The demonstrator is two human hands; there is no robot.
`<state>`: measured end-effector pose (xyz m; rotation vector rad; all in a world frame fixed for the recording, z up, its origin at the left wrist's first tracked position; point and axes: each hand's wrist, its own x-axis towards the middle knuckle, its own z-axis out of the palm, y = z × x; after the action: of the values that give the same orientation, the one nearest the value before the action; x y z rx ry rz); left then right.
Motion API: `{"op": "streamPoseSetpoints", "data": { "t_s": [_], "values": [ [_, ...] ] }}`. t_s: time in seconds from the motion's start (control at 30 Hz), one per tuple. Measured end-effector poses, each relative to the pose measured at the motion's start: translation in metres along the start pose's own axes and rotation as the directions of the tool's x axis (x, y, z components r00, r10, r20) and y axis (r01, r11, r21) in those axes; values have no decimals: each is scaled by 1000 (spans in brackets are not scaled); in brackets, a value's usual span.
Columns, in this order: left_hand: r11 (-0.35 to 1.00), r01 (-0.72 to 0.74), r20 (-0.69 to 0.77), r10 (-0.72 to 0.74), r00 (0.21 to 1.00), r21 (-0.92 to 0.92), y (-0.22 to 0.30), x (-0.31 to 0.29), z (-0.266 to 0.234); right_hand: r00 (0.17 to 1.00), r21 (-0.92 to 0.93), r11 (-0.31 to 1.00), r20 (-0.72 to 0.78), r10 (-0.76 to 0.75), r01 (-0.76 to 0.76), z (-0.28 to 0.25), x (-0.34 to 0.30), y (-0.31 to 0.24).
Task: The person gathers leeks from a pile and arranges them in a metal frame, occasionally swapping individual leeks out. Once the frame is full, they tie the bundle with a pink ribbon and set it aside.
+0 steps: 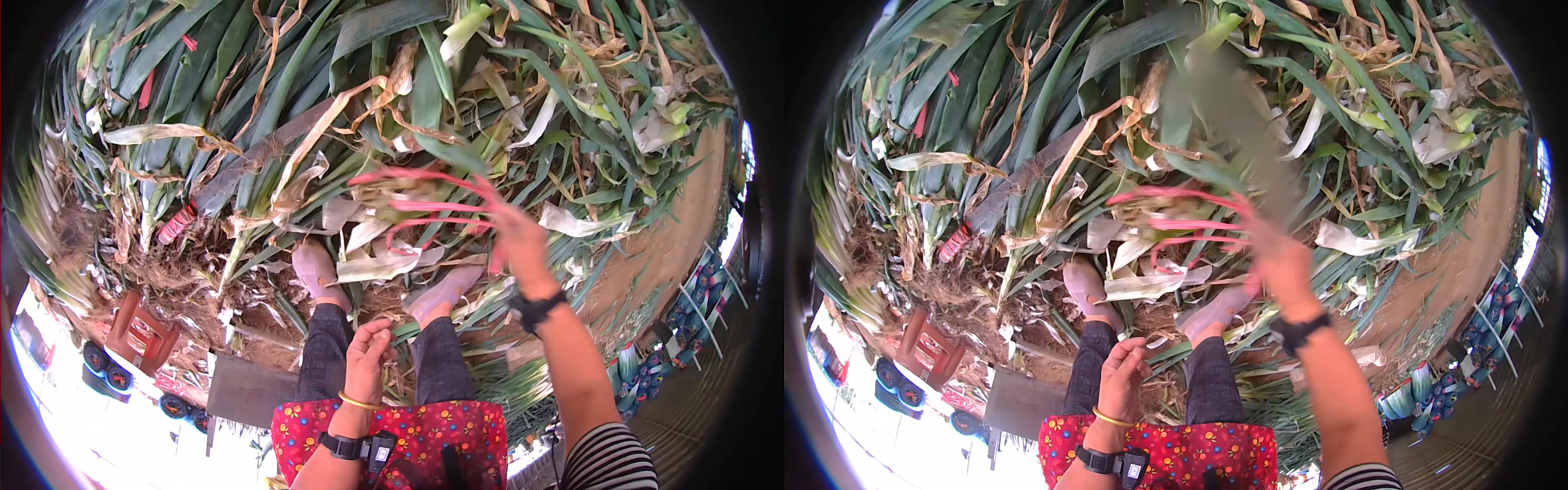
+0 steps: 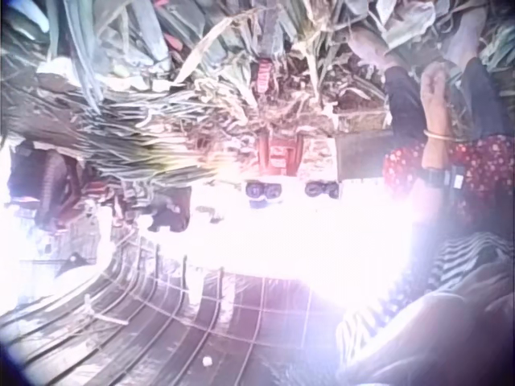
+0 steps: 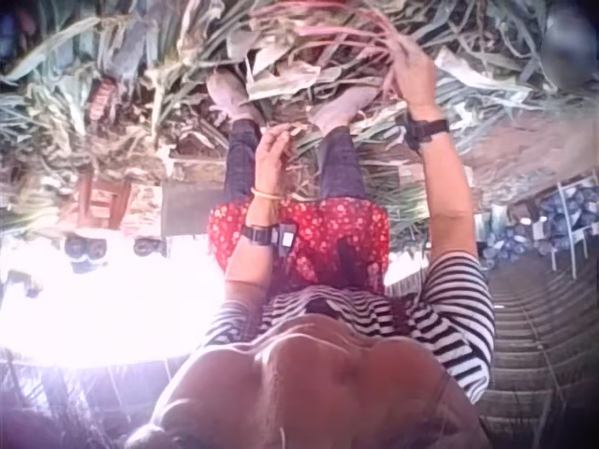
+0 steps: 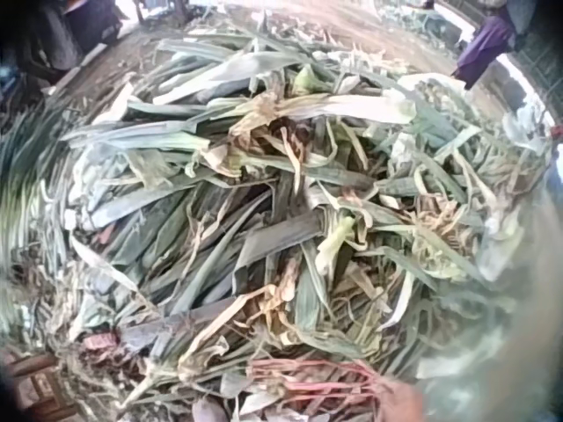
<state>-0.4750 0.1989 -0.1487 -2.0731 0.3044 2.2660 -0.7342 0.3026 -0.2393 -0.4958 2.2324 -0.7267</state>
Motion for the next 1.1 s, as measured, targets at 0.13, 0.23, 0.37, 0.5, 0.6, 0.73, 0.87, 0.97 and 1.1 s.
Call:
{"op": "streamPoseSetpoints", "data": {
  "t_s": [0.13, 0.23, 0.37, 0.5, 0.6, 0.73, 0.87, 0.97, 1.1],
  "values": [
    [1000, 20, 32, -20, 999, 7, 2, -1, 7, 829, 295, 928, -442, 343, -227, -177, -76, 129],
    [997, 73, 86, -75, 993, 16, 5, -1, 9, 459, 159, 842, -779, 428, -516, -295, -189, 167],
    [968, 187, 202, -219, 955, 168, 9, -11, 20, 776, -337, 778, -563, 286, -531, -255, -202, 139],
    [787, -321, 465, 50, 884, 527, 5, -12, 24, 775, 106, 800, 349, 527, -591, -84, -135, 2],
    [212, -790, 776, 164, 609, 575, 15, -16, 38, 716, 144, 977, 698, 14, -160, -3, -105, -79],
    [816, -351, 198, 291, 936, 459, 3, -10, 27, 575, 261, 962, 800, -170, -79, 34, -71, -100],
    [858, 39, 302, -222, 927, 512, -13, -13, 10, 589, 253, 967, 779, -212, 13, 42, -28, -97],
    [502, -436, 630, -323, 706, 747, -42, -22, 1, 841, -58, 908, 405, -358, 414, 74, 15, -89],
    [529, -257, 532, -472, 703, 809, -36, -20, 11, 672, -447, 503, 442, -594, 740, 144, 70, -71]
  ]
}}
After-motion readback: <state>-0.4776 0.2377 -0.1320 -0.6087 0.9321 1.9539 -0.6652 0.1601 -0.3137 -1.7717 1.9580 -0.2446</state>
